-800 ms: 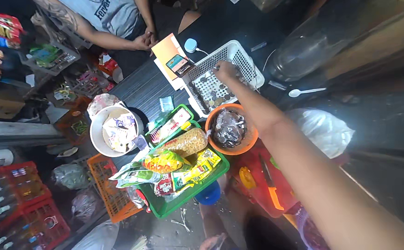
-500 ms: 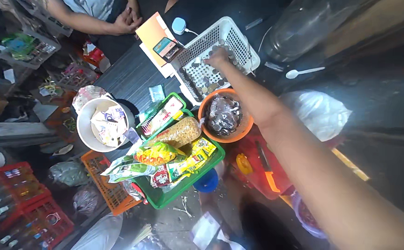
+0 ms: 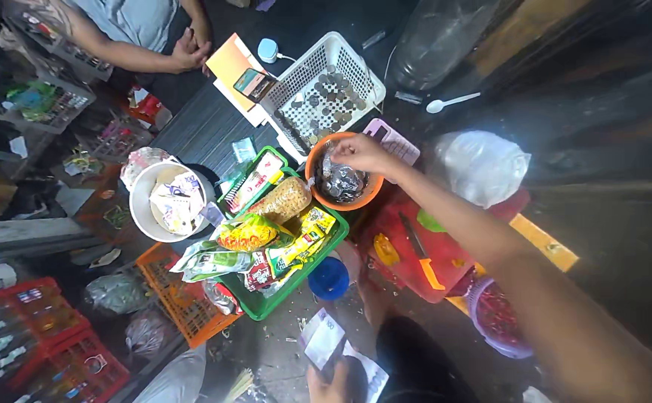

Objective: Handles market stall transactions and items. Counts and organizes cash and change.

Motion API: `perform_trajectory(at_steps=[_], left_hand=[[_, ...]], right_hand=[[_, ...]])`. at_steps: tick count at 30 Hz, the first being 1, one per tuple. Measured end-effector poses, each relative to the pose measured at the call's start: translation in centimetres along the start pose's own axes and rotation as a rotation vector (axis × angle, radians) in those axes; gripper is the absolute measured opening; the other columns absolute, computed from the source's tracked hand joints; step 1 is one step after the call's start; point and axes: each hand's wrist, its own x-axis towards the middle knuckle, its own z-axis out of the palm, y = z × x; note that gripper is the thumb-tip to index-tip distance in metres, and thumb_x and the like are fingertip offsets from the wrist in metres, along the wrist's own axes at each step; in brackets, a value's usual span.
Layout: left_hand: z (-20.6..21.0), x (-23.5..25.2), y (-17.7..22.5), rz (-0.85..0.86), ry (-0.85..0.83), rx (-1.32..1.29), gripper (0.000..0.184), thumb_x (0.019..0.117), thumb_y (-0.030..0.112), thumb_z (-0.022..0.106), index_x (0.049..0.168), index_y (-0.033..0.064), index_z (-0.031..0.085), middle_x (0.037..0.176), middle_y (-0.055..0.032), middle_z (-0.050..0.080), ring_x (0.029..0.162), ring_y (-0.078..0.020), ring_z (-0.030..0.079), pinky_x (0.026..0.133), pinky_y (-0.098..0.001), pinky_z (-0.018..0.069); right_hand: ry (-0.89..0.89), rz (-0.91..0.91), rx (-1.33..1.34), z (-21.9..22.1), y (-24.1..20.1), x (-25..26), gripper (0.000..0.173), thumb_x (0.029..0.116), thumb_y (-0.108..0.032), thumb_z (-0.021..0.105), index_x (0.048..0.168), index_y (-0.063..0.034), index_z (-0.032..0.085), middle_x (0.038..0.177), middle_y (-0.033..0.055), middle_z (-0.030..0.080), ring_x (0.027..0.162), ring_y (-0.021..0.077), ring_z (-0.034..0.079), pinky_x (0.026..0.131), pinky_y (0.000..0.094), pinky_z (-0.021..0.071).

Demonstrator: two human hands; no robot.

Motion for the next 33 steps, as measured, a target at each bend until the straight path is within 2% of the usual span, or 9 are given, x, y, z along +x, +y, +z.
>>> perform_trajectory(at_steps=[3, 8, 11, 13, 15, 19, 24, 30, 33], left_hand=[[-1.0, -0.2, -0.5, 0.032, 0.005, 0.020, 0.036, 0.0827, -0.019, 0.058, 0.113, 0.0014, 0.056, 0.091, 0.0056, 0.075, 0.085, -0.0006, 0.071, 0.080, -0.0229, 0.0607], [-1.6, 0.2, -1.2, 0.032, 0.057, -0.020, 0.030, 0.0892, -0.013, 0.056, 0.116, -0.0013, 0.054, 0.096, 0.0006, 0.076, 0.089, -0.0058, 0.073, 0.083, -0.0266, 0.0611], [-2.2, 0.5, -2.0, 0.041, 0.067, -0.088, 0.032, 0.0920, -0.010, 0.055, 0.123, -0.0062, 0.053, 0.104, -0.0086, 0.076, 0.094, -0.0149, 0.074, 0.089, -0.0331, 0.0605], [-2.5, 0.4, -2.3, 0.043, 0.103, -0.100, 0.032, 0.0921, -0.010, 0.055, 0.124, -0.0074, 0.052, 0.105, -0.0102, 0.075, 0.096, -0.0157, 0.074, 0.090, -0.0337, 0.0601], [-2.6, 0.1, -2.4, 0.026, 0.160, -0.110, 0.029, 0.0918, -0.010, 0.057, 0.120, -0.0055, 0.054, 0.101, -0.0081, 0.076, 0.093, -0.0134, 0.074, 0.089, -0.0321, 0.0605], [-2.4, 0.3, -2.4, 0.014, 0.191, -0.146, 0.030, 0.0922, -0.009, 0.058, 0.122, -0.0055, 0.054, 0.104, -0.0092, 0.075, 0.096, -0.0152, 0.073, 0.090, -0.0334, 0.0604], [-1.7, 0.4, -2.1, 0.000, 0.163, -0.150, 0.028, 0.0940, -0.007, 0.057, 0.122, -0.0073, 0.055, 0.104, -0.0129, 0.076, 0.095, -0.0193, 0.075, 0.090, -0.0357, 0.0608], [-2.0, 0.5, -2.3, 0.003, 0.128, -0.146, 0.025, 0.0947, -0.007, 0.057, 0.119, -0.0064, 0.057, 0.100, -0.0114, 0.076, 0.093, -0.0175, 0.074, 0.089, -0.0348, 0.0606], [-1.9, -0.3, -2.5, 0.003, 0.170, -0.129, 0.030, 0.1034, 0.008, 0.053, 0.130, -0.0057, 0.050, 0.103, -0.0092, 0.074, 0.092, -0.0128, 0.073, 0.088, -0.0322, 0.0611]], right_hand=[[0.147, 0.024, -0.199, 0.2, -0.3, 1.7, 0.030, 0.0985, -0.029, 0.064, 0.112, -0.0047, 0.074, 0.099, 0.0180, 0.073, 0.095, 0.0366, 0.069, 0.088, 0.0632, 0.0524], [0.218, 0.099, -0.360, 0.2, -3.7, 9.1, 0.031, 0.0995, -0.026, 0.058, 0.117, -0.0047, 0.073, 0.116, 0.0203, 0.072, 0.114, 0.0406, 0.066, 0.094, 0.0655, 0.0493], [0.135, 0.282, -0.488, 1.0, -4.4, 13.1, 0.035, 0.0933, -0.019, 0.067, 0.120, 0.0038, 0.068, 0.132, 0.0283, 0.062, 0.127, 0.0466, 0.057, 0.097, 0.0686, 0.0459], [0.076, 0.386, -0.551, 1.8, -4.8, 14.1, 0.058, 0.0857, -0.018, 0.079, 0.134, 0.0073, 0.058, 0.143, 0.0323, 0.052, 0.134, 0.0499, 0.049, 0.100, 0.0695, 0.0436], [0.055, 0.442, -0.590, 2.7, -4.9, 14.3, 0.072, 0.0794, -0.019, 0.084, 0.139, 0.0073, 0.053, 0.142, 0.0318, 0.052, 0.132, 0.0486, 0.051, 0.100, 0.0681, 0.0441], [0.003, 0.481, -0.610, 3.4, -3.9, 15.2, 0.061, 0.0818, -0.023, 0.083, 0.128, 0.0102, 0.060, 0.137, 0.0300, 0.058, 0.129, 0.0454, 0.056, 0.100, 0.0684, 0.0435], [-0.075, 0.446, -0.608, 3.3, -2.4, 15.9, 0.061, 0.0876, -0.029, 0.079, 0.130, 0.0102, 0.059, 0.138, 0.0308, 0.057, 0.130, 0.0457, 0.055, 0.099, 0.0684, 0.0452], [-0.054, 0.458, -0.660, 3.4, -4.0, 14.5, 0.061, 0.0827, -0.019, 0.083, 0.131, 0.0094, 0.059, 0.138, 0.0306, 0.057, 0.129, 0.0472, 0.056, 0.098, 0.0688, 0.0451], [-0.158, 0.433, -0.626, 2.8, -2.5, 15.1, 0.055, 0.0864, -0.026, 0.080, 0.124, 0.0092, 0.063, 0.134, 0.0309, 0.059, 0.128, 0.0465, 0.056, 0.099, 0.0692, 0.0442]])
